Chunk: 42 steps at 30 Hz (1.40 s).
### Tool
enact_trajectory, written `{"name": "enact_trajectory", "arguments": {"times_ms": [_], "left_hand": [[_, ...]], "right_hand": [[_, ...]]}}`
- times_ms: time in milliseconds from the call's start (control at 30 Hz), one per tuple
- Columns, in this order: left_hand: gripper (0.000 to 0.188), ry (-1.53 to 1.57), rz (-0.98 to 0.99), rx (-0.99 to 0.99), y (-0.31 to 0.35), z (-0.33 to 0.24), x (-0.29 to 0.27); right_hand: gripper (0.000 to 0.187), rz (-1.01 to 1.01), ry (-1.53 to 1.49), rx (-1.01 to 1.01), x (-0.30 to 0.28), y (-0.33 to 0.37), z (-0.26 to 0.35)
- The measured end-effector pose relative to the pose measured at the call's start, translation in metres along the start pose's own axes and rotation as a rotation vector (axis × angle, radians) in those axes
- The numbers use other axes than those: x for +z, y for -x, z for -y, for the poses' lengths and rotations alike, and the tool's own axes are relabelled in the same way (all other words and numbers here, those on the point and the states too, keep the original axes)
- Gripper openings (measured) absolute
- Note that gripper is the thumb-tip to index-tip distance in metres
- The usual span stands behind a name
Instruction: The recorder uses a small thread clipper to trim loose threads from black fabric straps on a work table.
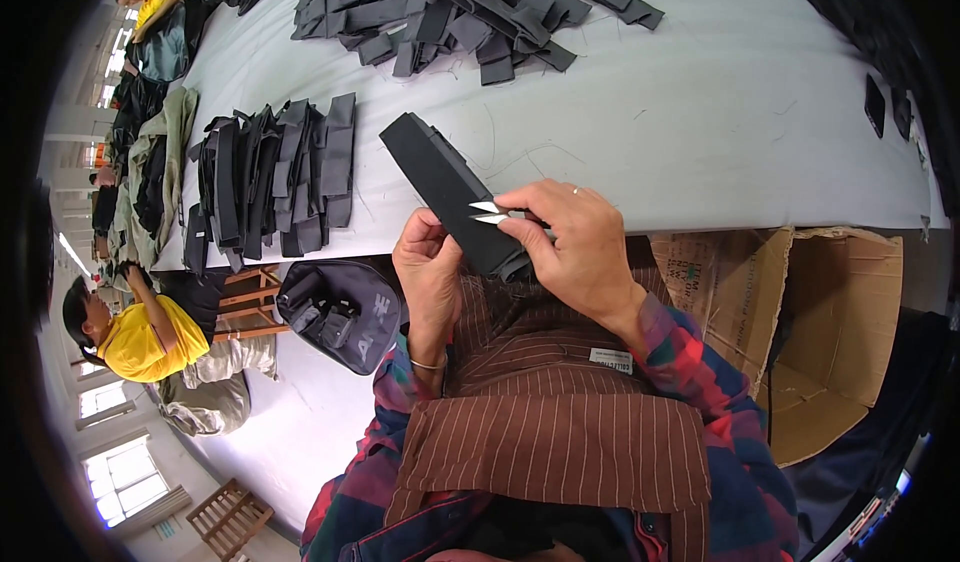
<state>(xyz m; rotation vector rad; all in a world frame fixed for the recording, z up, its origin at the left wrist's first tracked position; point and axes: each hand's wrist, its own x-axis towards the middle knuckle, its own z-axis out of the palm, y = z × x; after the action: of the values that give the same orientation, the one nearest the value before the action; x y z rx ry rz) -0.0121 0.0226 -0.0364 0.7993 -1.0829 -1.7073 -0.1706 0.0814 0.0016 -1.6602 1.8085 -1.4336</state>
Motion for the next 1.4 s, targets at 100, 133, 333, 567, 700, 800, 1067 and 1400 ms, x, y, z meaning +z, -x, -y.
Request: {"name": "enact_trajectory", "arguments": {"times_ms": [100, 133, 333, 567, 700, 800, 1067, 1400], "left_hand": [[0.01, -0.042, 0.013, 0.008, 0.001, 0.0, 0.0], [0.011, -0.058, 0.026, 0.004, 0.001, 0.001, -0.001], [0.011, -0.06, 0.055, -0.028, 0.002, 0.0, -0.002], [0.011, -0.051, 0.053, -0.047, 0.003, -0.002, -0.003], [0.01, 0.024, 0.05, -0.043, 0.002, 0.0, -0.006], [0.01, 0.068, 0.045, -0.076, 0.002, 0.0, -0.005], [0.011, 0.033, 0.03, -0.028, 0.004, 0.003, -0.005], [0.022, -0.073, 0.136, -0.012, 0.007, 0.003, 0.005]], "right_hand": [[0.011, 0.047, 0.077, -0.053, 0.001, -0.001, 0.001], [0.011, 0.049, 0.075, -0.054, 0.001, -0.001, 0.001], [0.01, 0.079, 0.101, -0.143, 0.001, -0.004, 0.001], [0.018, 0.049, 0.019, -0.056, -0.003, -0.003, -0.007], [0.02, 0.086, -0.018, 0.032, -0.01, -0.002, -0.008], [0.019, 0.109, 0.04, 0.016, -0.009, -0.001, -0.008], [0.012, -0.098, -0.216, 0.204, 0.001, 0.011, -0.018], [0.011, 0.233, -0.255, 0.48, -0.009, 0.013, -0.009]]}}
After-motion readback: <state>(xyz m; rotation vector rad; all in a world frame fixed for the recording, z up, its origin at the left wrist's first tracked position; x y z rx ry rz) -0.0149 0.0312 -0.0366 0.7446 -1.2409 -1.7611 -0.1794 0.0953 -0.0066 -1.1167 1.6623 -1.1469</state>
